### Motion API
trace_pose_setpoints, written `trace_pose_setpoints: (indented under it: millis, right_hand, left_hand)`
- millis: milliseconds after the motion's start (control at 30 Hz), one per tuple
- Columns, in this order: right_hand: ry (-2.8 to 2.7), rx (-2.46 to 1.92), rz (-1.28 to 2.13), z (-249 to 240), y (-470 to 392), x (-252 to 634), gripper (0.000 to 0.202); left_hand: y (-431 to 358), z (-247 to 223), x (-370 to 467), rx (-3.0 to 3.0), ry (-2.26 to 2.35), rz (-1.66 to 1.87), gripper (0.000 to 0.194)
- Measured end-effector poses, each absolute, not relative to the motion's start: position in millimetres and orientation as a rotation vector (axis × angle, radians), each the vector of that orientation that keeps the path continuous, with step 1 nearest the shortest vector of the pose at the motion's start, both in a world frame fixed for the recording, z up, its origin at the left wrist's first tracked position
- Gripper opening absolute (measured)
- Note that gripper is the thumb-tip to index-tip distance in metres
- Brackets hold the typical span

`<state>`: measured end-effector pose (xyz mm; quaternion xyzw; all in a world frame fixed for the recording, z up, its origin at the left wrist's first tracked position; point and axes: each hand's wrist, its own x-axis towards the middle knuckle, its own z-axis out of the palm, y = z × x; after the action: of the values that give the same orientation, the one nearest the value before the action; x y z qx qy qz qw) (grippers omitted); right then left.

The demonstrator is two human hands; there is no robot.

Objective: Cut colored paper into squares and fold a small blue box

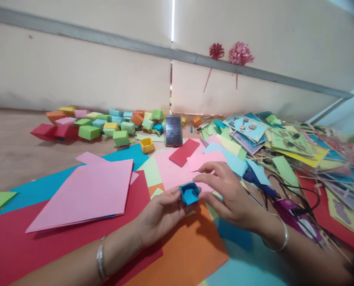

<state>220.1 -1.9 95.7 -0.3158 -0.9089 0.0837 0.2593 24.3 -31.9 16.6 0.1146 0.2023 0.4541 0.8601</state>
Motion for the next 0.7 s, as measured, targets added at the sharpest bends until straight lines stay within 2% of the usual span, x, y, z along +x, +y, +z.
trace_pose_setpoints:
  millis: [200,267,467,700]
  right_hand:
    - [-2.653,-0.779,0.082,74,1,216,0.008]
    - [-2.631,-0.756,0.081,64,3,216,0.013]
    - [-2.524,-0.777,0.42,78,3,222,0.02]
    - [-2.439,-0.671,0.62,110,70,166,0.006]
  left_hand:
    - [-30,16,25,0.197,0.431,0.97,0.022]
    - [-30,17,27,0.195,0.453,0.953,0.023]
    - [-31,14,34,0.125,0.497,0.934,0.023]
    - [-32,-2,38,0.318,0.361,0.668,0.036]
